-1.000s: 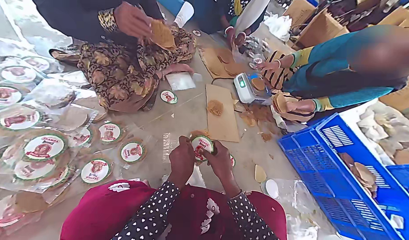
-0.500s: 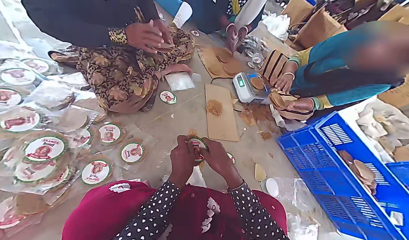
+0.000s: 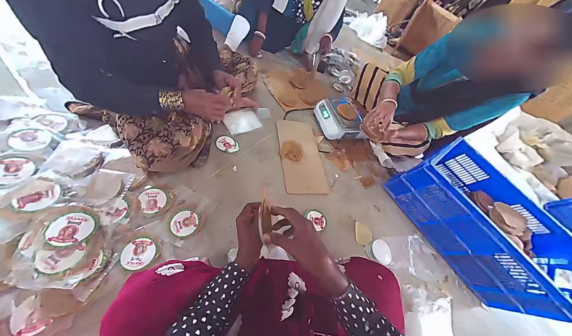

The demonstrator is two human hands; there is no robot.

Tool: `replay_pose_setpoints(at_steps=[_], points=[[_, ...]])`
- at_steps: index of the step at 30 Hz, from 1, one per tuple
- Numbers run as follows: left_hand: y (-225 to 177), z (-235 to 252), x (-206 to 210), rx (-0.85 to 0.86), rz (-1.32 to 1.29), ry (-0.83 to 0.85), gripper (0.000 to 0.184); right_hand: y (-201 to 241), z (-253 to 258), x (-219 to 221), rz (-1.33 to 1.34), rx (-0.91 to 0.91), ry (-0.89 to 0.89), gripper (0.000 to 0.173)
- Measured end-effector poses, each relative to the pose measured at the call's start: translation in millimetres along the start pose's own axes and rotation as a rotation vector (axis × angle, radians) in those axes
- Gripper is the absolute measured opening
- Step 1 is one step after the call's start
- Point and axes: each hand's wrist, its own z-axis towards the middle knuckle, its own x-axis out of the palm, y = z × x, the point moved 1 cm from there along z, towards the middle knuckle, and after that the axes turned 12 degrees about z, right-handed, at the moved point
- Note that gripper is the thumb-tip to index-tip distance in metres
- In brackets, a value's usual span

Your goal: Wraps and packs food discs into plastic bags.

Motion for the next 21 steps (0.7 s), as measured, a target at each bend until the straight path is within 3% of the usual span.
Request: replay_pose_setpoints(at_steps=[3, 6, 10, 14, 19, 21], points=[[-26, -34, -1, -0.169, -0.359, 0.184, 0.028, 8, -43, -13, 0.027, -0.164, -0.074, 0.043], [-30, -59, -3, -0.241, -0.465, 0.418, 0.035, 7, -76, -44, -0.093, -0.257, -0.223, 0.032], [-8, -95, 6, -0.331, -0.454, 0.705, 0.029, -2, -107, -81, 0.024, -0.127, -0.080, 0.033], [-17, -125, 21, -0.459, -0.539, 0.915, 0.027, -14, -133, -90, 0.240, 0.017, 0.024, 0.015], [-17, -139, 30, -0.488, -0.401, 0.970, 0.024, -29, -161, -95, 0.306, -0.046, -0.062, 0.009], [-18, -144, 35, -0.527, -0.486, 0.984, 0.027, -29, -169, -95, 0.268, -0.064, -0.111, 0.008]])
